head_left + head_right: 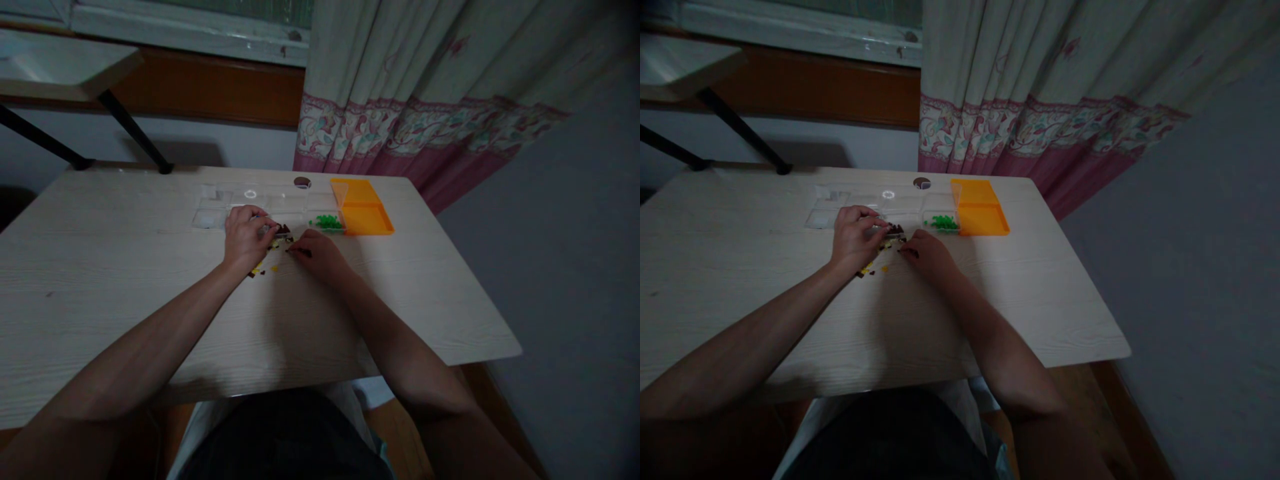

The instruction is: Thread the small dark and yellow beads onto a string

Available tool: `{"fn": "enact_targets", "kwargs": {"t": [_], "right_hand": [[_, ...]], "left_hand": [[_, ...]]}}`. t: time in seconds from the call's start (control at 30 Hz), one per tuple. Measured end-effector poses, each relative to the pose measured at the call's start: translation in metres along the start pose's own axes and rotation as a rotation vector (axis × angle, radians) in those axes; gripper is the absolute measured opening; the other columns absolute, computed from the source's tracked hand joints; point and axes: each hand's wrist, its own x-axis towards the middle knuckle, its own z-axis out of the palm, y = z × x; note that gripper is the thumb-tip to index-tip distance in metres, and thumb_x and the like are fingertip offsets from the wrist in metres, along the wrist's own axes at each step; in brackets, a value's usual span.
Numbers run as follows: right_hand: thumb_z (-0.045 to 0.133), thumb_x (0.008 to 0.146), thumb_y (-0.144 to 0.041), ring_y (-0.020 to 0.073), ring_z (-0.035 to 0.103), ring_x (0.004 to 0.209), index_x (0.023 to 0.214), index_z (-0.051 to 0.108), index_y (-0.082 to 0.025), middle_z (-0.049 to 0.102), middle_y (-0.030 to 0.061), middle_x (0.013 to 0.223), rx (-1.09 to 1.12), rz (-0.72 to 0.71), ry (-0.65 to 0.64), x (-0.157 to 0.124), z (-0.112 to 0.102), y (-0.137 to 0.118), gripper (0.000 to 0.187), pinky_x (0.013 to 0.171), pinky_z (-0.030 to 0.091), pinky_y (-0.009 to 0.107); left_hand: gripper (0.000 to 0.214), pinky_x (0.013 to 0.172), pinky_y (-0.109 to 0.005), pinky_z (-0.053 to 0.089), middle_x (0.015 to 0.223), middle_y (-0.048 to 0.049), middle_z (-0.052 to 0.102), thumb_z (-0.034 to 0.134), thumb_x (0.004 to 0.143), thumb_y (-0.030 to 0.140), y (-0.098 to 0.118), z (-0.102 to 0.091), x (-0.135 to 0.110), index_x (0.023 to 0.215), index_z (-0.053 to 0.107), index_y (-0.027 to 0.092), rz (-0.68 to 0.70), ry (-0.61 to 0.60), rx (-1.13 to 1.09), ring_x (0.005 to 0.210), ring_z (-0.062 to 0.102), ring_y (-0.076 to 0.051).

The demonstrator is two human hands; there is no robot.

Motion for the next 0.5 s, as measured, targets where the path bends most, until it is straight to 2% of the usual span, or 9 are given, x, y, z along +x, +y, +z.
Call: {"fn": "enact_targets", "kwargs": {"t": [0.27, 0.5], "right_hand": [[0.059, 0.089, -0.017, 0.0161, 0.058, 0.088, 0.093, 0.073, -0.016, 0.063, 0.0073, 0.094, -0.058, 0.037, 0.031, -0.0011, 0.0048, -0.0023, 0.015, 0.082, 0.045, 0.027], [0.063, 0.086, -0.02, 0.0154, 0.057, 0.083, 0.088, 0.074, -0.017, 0.063, 0.005, 0.086, 0.044, 0.082, 0.095, 0.0014, 0.006, 0.0043, 0.012, 0.079, 0.044, 0.027]], "left_hand": [[0.01, 0.092, -0.042, 0.039, 0.102, -0.0031, 0.062, 0.067, 0.084, 0.034, 0.0011, -0.0012, -0.0006, 0.086, 0.072, 0.026, -0.007, -0.007, 0.001, 0.104, 0.05, -0.024], [0.008, 0.092, -0.043, 0.04, 0.101, -0.0039, 0.062, 0.068, 0.083, 0.032, -0.0001, 0.0001, -0.0002, 0.086, 0.073, 0.027, 0.013, 0.005, -0.026, 0.104, 0.05, -0.025]]}}
